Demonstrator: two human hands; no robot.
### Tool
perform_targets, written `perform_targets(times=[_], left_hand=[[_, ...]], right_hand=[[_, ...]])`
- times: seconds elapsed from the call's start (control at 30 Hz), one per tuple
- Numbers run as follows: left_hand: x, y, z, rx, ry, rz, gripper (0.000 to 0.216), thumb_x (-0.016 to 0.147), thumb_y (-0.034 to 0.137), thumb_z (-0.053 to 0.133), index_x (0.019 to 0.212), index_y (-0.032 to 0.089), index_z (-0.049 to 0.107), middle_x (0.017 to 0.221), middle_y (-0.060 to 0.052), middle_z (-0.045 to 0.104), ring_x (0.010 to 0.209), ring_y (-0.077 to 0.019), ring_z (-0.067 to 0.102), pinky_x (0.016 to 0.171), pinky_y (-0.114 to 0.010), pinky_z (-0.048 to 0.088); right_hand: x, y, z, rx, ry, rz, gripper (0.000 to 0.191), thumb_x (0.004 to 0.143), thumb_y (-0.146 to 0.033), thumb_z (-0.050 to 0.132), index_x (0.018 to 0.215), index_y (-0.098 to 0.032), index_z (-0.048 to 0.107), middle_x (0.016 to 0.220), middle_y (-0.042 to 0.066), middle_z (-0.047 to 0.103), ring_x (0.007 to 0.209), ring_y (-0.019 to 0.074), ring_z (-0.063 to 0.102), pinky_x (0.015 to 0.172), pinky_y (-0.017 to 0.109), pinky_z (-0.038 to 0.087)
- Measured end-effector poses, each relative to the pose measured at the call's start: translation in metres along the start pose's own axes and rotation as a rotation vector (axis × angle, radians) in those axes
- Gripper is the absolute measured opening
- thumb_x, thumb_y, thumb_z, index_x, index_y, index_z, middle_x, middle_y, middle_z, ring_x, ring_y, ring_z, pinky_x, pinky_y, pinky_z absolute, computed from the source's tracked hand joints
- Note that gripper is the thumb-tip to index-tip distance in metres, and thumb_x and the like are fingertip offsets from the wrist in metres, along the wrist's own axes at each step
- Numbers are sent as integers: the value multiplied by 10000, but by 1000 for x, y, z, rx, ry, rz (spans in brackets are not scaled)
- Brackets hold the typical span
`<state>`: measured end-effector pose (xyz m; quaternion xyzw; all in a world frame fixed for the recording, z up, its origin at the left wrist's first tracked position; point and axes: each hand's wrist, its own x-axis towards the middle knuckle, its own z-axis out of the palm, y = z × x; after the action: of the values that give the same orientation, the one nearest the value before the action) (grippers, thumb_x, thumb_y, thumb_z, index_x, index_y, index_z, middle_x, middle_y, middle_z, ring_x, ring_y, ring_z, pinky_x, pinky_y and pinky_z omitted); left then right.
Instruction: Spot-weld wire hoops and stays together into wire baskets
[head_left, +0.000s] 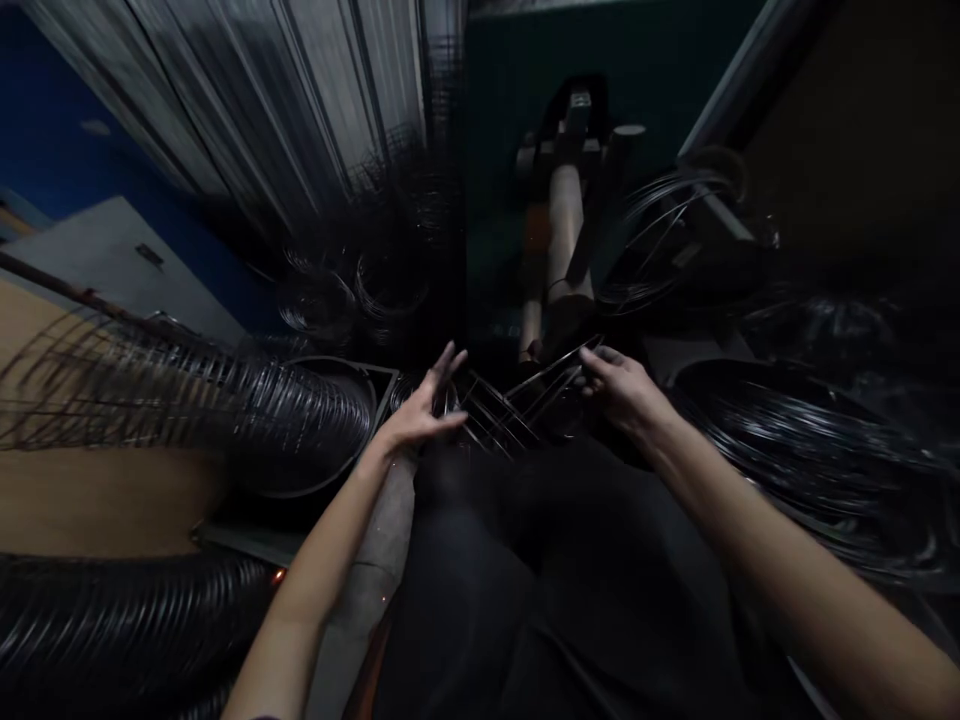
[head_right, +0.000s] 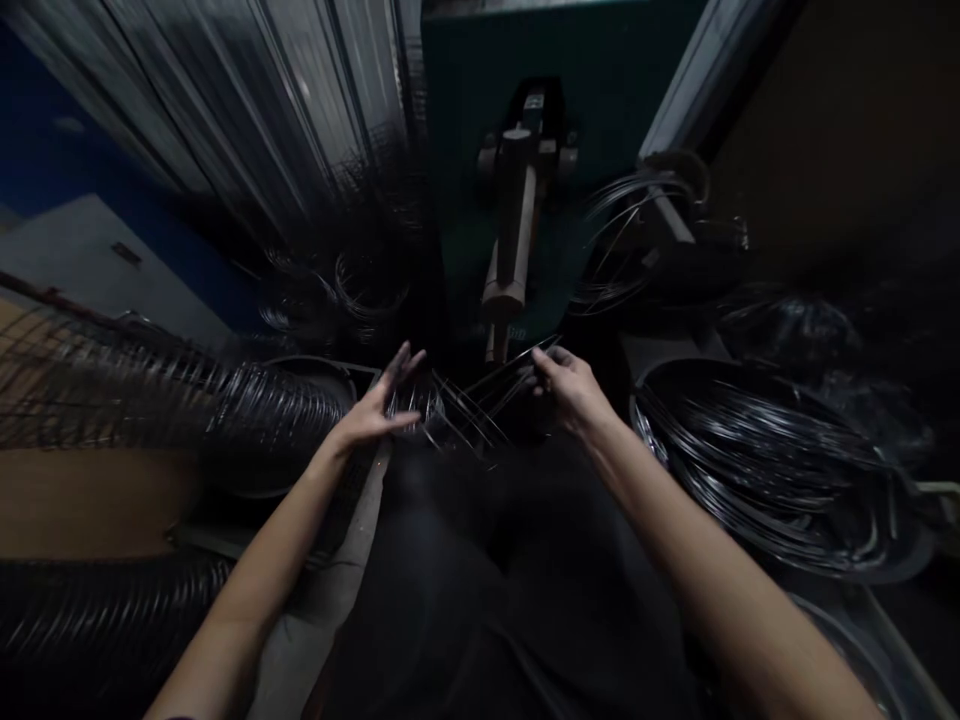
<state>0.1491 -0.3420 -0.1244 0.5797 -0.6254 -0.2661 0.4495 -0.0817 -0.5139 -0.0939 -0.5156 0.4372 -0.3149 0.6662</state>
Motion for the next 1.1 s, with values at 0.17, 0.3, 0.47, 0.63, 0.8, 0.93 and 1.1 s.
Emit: perform_targets(times=[0.17,0.3,0.47,0.63,0.8,0.93,1.1], left_hand=[[20,51,26,-14,190,-180,460,897,489,447,1213,186,590,1225,-85,625,1208,-224,525,1073,-367,336],[30,62,86,-244,-97,-347,426,851,527,508,937,138,660,794,-55,679,793,-167,631,776,-275,475],[11,80,100,-447,-108,-387,423,850,528,505,853,123,625,541,55,404,476,-49,337,497,-187,299],[0,120,73,-194,-40,-244,364,867,475,504,786,145,635,633,24,482,558,-68,389,536,-198,316],[4,121,66,-213,59,-234,339,835,469,558,765,142,614,587,36,445,501,-54,356,479,-191,276],[-6,81,93,-484,-80,-461,411,766,547,607,782,137,582,513,86,276,422,-36,235,412,-182,185],[-23,48,120,-496,-111,-502,427,767,552,608,812,128,586,527,84,299,435,-31,249,418,-175,168]], right_hand=[[-59,68,16,-205,-64,-140,408,729,-563,655,764,-174,540,654,18,606,529,128,567,487,235,475],[-101,86,19,-552,-208,-414,351,866,-503,496,827,-184,637,730,50,663,626,182,624,625,314,518],[-107,35,-49,-856,-78,-691,314,914,-377,440,1015,-224,696,988,82,694,892,221,650,830,365,507],[-93,-17,-91,-920,-177,-555,333,873,-347,488,1142,-275,670,1039,47,682,976,231,621,901,381,472],[-108,-22,-83,-626,-286,-309,412,761,-526,626,1001,-206,726,938,63,699,858,236,636,805,361,497],[-113,11,-90,-475,-303,31,577,627,-637,708,923,-143,720,747,65,667,626,160,579,587,281,468],[-105,50,-112,-273,-502,303,607,592,-652,730,922,-142,707,710,49,639,620,128,564,599,255,456]])
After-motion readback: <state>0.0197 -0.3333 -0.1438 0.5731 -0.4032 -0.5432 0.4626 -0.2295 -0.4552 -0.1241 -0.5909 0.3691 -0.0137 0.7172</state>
